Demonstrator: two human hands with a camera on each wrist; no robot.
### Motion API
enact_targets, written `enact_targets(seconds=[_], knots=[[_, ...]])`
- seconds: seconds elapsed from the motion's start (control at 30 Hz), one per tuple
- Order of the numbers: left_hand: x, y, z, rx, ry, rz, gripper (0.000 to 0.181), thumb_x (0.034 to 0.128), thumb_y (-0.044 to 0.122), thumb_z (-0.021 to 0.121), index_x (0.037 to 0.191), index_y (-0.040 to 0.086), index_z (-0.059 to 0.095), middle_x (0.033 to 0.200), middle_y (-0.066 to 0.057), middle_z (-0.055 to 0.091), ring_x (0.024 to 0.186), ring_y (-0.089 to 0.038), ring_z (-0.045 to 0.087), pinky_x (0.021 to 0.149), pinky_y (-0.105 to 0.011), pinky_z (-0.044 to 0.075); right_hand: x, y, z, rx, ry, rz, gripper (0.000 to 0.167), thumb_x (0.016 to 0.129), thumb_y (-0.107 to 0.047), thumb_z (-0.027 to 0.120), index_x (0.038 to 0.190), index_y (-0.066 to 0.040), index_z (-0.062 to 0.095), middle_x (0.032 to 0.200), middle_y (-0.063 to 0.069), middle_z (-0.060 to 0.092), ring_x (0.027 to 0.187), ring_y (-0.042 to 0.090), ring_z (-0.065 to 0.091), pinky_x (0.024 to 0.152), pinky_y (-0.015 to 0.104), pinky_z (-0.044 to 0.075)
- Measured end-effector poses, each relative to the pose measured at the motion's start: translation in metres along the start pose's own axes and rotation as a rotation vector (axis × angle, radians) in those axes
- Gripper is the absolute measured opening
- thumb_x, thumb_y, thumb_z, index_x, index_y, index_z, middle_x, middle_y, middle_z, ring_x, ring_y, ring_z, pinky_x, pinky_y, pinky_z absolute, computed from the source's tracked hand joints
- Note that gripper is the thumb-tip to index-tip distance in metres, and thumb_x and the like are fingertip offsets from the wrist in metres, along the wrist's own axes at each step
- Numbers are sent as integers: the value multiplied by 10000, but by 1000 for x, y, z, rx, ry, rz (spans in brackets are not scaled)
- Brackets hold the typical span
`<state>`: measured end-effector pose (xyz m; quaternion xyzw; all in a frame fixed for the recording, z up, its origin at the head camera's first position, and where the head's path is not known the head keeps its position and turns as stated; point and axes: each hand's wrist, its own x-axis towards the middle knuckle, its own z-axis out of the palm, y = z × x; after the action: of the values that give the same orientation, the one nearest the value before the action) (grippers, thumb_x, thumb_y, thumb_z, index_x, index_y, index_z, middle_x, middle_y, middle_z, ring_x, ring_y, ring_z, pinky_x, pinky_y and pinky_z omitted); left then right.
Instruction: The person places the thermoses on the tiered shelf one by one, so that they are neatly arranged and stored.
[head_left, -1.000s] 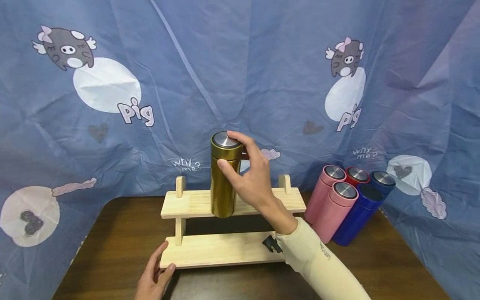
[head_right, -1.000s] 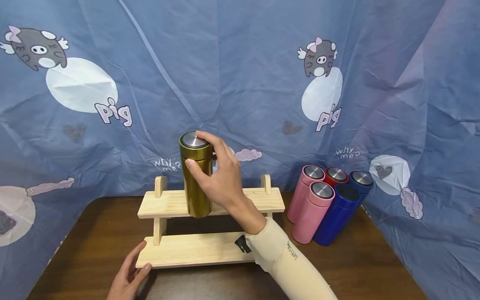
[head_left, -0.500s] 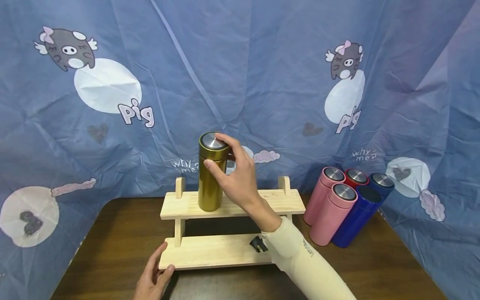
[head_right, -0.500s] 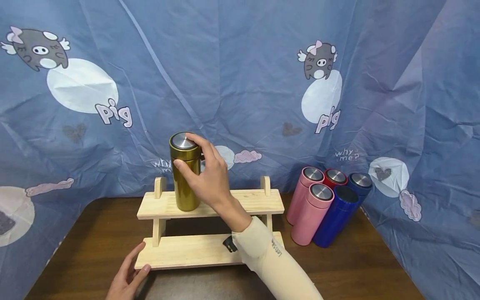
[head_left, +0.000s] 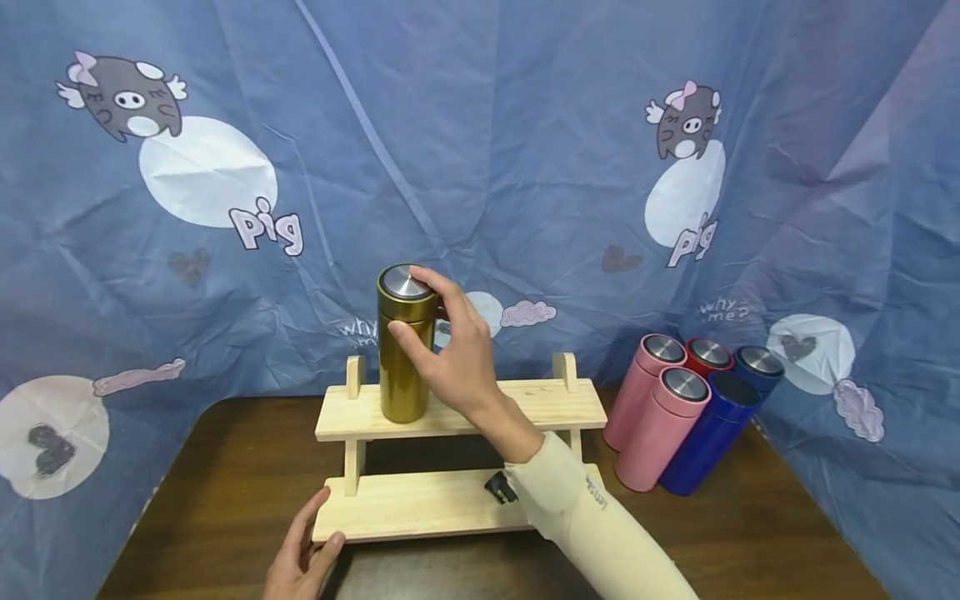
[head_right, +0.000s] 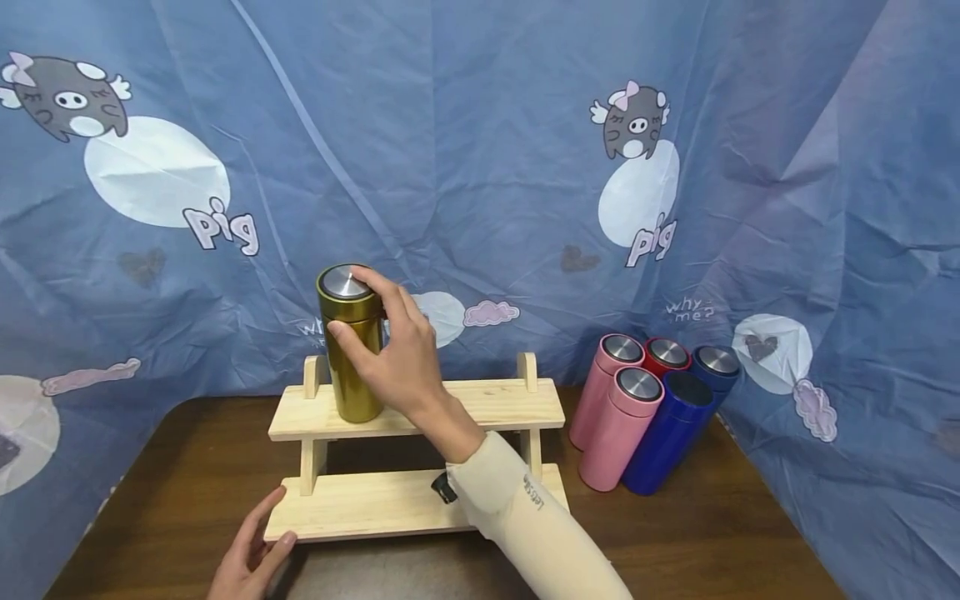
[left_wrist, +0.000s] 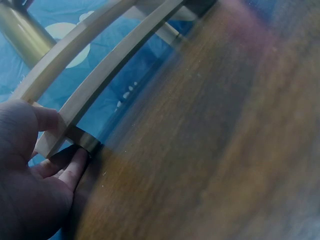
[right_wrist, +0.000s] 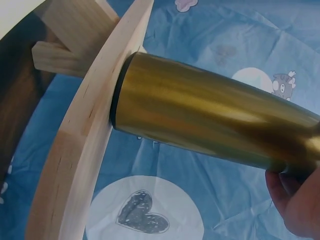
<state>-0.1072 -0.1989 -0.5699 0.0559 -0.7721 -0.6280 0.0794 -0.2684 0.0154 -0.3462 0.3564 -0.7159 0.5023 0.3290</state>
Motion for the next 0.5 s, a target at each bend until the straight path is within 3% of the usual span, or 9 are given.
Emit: enact_targets(seconds=[0.17,0.4,0.5], knots=[[-2,1,0,-10,2,41,657,1098,48,675,1655,-87,355,1445,-446,587,1047,77,622,843,-138,525,1,2,4,-1,-61,0,649,1027,-183,778,1606,-110,494,1456,175,667,1155,279,708,979,323,579],[0,4,-4,14,-14,-73,707,1101,85,686,1696,-34,324,1484,-407,585,1056,74,617,868,-153,524,4,7,14,33,-119,13,689,1060,-207,717,1666,-141,396,1495,186,639,1200,273,689,1017,339,559],[2,0,-4,8,-12,-38,704,1097,92,697,1684,-49,336,1476,-417,585,1065,76,620,870,-151,526,5,8,16,46,-129,19,690,1068,-203,704,1673,-136,380,1521,190,622,1220,284,688,1024,348,559]])
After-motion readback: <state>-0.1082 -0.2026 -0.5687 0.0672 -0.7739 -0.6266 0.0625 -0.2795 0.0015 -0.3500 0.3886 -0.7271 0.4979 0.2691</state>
